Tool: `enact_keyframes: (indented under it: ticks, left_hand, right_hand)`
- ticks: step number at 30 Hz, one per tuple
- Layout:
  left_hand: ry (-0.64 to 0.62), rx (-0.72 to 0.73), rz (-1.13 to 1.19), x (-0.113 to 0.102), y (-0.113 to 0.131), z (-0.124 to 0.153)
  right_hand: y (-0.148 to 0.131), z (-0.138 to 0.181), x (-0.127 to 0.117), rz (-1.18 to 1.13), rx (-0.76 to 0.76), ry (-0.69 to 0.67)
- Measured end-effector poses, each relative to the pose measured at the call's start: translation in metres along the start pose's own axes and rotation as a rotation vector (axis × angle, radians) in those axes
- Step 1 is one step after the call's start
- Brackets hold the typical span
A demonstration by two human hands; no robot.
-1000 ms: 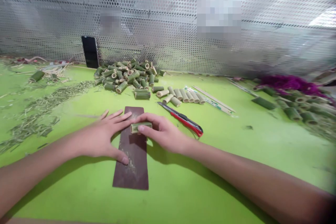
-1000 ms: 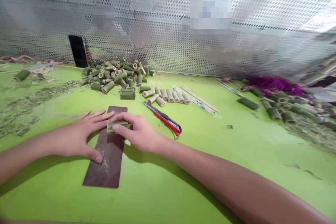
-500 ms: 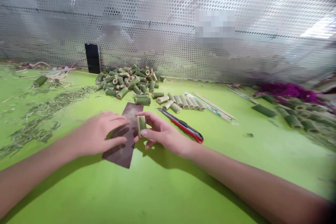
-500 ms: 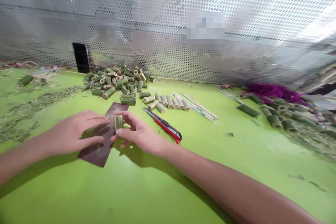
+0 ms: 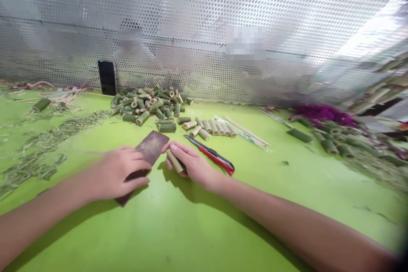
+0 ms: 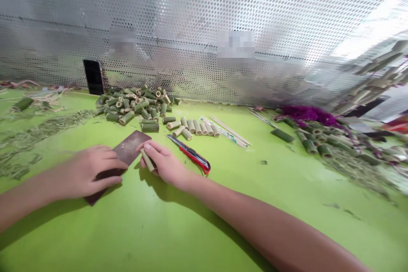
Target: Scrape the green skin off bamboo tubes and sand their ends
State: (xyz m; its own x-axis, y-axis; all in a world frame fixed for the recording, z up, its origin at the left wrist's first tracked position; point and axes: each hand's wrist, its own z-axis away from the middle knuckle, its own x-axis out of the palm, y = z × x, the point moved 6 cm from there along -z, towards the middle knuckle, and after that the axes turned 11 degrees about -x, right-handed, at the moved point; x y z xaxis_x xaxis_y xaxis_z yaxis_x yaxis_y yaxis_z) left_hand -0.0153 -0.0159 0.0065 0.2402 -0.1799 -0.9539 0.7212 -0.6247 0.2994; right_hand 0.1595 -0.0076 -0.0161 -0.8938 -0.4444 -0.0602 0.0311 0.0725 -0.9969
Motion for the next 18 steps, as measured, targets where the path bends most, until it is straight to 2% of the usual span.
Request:
enact_keyframes:
  ticks: [3, 7, 11, 18]
  left_hand:
    - [0.039, -0.005, -0.043, -0.003, -0.005, 0.001]
    - [0.091, -0.016, -0.065, -0.004, -0.009, 0.002]
    - [0.121, -0.025, -0.05, -0.002, -0.011, 0.0]
    - [0.014, -0.163, -0.071, 0.008, -0.025, -0.002]
  right_hand:
    - [0.004, 0.0, 0.0, -0.005, 0.045, -0.02]
    - [0.004, 0.0, 0.0, 0.021, 0.024, -0.102]
    - [0.006, -0.002, -0.002, 0.042, 0.023, -0.115]
    - [0.008, -0.002, -0.004, -0.016, 0.012, -0.094]
